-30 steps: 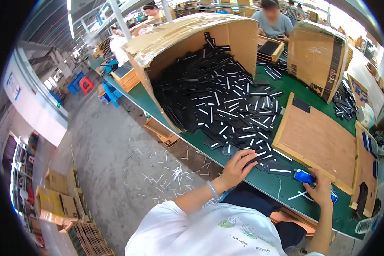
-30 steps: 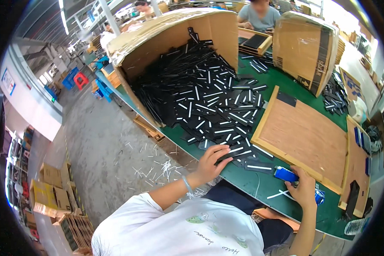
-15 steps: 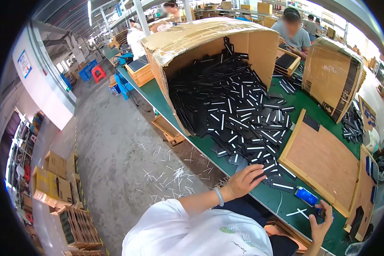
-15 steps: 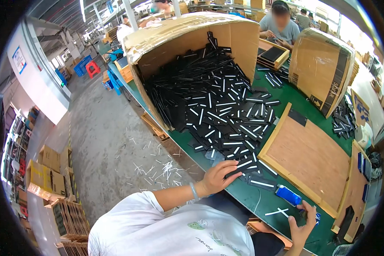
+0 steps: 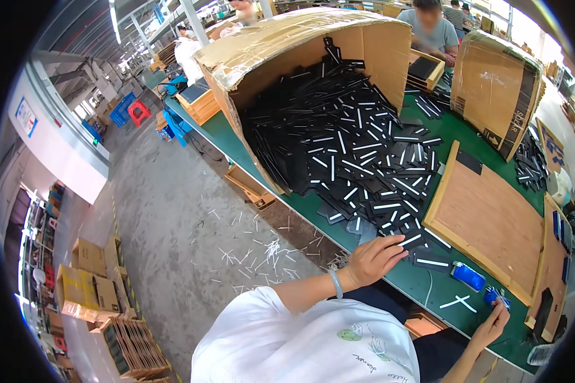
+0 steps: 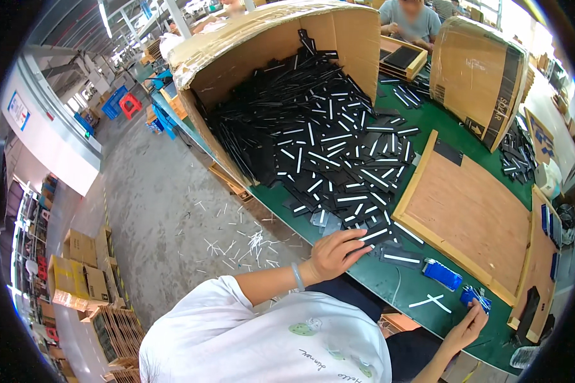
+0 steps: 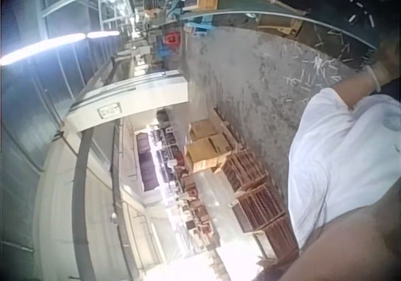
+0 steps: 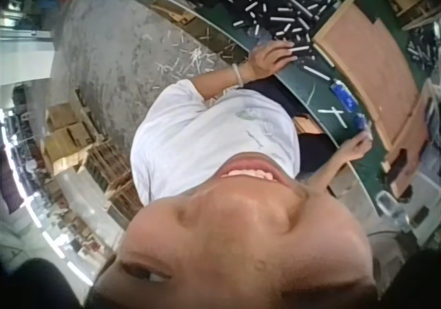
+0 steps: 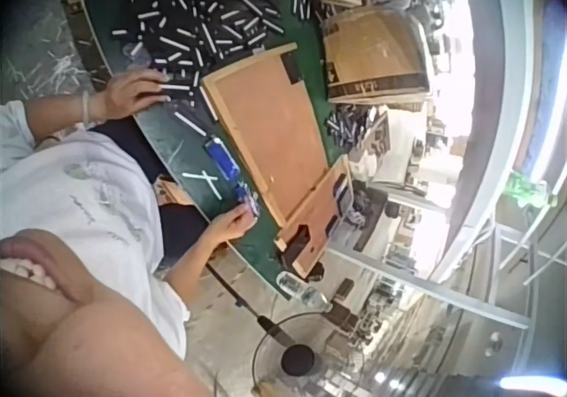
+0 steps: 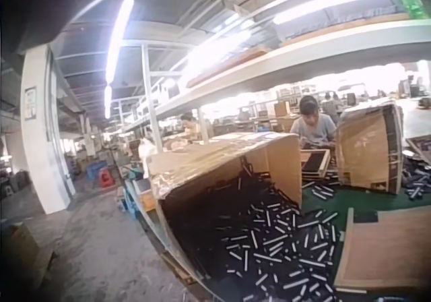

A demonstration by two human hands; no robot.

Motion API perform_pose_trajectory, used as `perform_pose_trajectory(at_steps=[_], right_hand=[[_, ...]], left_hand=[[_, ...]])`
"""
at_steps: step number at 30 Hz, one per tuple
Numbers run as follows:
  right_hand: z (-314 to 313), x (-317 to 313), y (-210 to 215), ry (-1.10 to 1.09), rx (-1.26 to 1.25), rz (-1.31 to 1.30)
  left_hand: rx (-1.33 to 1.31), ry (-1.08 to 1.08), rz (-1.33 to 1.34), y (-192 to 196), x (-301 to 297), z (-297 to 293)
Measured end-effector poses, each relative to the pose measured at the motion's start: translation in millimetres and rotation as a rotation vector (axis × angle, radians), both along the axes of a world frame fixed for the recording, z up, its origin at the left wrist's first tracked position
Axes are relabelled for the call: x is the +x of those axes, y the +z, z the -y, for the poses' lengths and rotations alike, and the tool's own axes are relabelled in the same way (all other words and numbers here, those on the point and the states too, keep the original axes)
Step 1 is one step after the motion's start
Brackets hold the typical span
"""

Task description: The person is manually assembling small rectangular electronic components by placing them precisely into a wooden jig on a factory workbench.

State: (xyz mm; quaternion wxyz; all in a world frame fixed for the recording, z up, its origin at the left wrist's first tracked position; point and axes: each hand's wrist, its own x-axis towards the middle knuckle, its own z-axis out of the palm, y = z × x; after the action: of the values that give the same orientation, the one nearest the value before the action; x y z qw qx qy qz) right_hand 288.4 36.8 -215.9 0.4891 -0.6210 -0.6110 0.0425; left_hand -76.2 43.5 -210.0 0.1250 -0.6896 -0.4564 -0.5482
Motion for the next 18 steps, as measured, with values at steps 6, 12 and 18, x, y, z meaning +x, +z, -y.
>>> perform_pose_trajectory(at_steps=[6, 12, 18], right_hand=[[4.5, -9.3, -4.1, -0.044, 0.051, 0.002], [7.6, -19.7, 3.3, -0.087, 0.096, 0.112], [4.9, -22.2, 5.1, -0.087, 0.134, 0.171]], left_hand=[[0.002, 0.008, 0.007, -0.5, 2.1, 3.1], [-0.028, -0.001, 0.010, 3.5, 5.2, 3.4], [-0.059, -0.006, 0.022, 2.7, 5.0, 4.8]])
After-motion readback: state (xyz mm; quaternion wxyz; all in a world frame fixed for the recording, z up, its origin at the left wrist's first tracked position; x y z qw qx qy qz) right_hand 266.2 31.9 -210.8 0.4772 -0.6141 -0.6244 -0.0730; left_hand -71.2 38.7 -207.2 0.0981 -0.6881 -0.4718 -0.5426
